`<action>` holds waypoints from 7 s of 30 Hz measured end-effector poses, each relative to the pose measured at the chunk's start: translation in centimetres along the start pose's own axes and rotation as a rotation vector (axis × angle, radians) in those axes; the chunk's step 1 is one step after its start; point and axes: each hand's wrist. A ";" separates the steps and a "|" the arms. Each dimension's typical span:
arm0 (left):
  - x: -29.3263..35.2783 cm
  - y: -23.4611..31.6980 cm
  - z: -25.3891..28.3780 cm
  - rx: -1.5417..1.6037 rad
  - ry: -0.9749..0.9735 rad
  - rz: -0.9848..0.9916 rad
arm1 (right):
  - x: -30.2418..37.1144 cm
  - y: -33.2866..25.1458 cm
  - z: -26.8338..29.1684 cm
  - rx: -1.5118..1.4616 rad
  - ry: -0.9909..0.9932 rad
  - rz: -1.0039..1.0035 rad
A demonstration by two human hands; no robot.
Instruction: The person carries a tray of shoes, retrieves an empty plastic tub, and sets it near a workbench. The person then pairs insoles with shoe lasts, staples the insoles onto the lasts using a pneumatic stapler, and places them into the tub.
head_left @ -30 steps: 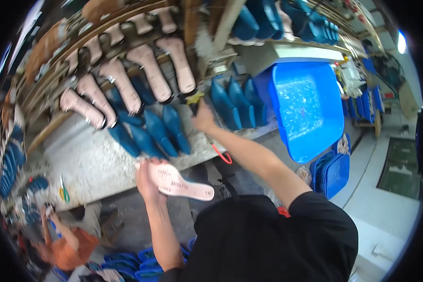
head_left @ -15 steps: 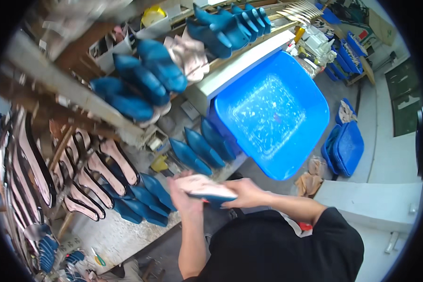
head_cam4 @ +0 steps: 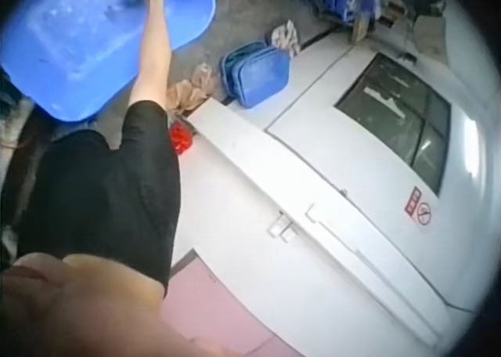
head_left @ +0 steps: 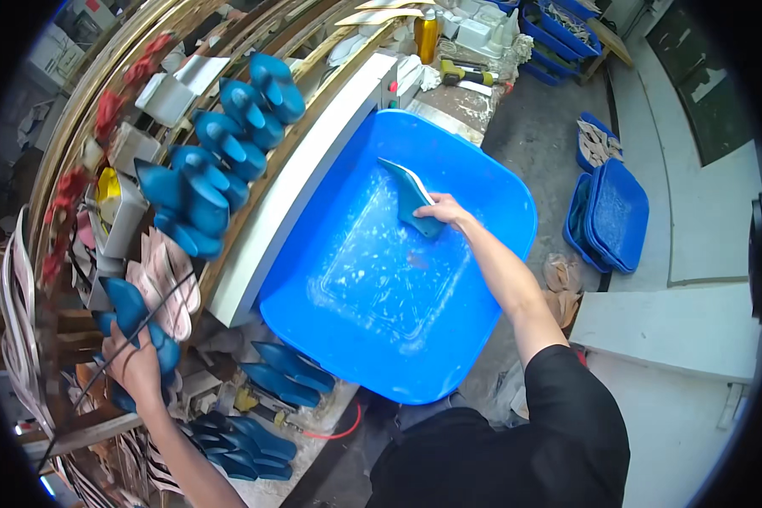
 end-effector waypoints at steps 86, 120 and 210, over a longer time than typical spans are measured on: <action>50.5 -42.3 -2.5 2.181 0.078 1.918 | 52.9 12.4 -67.5 0.911 -0.338 0.583; 52.5 -42.6 -5.1 2.080 -0.052 1.761 | 60.8 6.3 -61.2 0.730 -0.534 0.037; 34.8 -26.8 10.0 2.679 -0.206 1.475 | 67.9 -6.8 -34.1 0.330 -0.908 0.854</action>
Point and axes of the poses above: each hand's wrist, its own x-axis away from the middle knuckle, its own z-axis out of the back of the hand, y = z × x, and after that the axes turned 11 degrees about y, right-handed
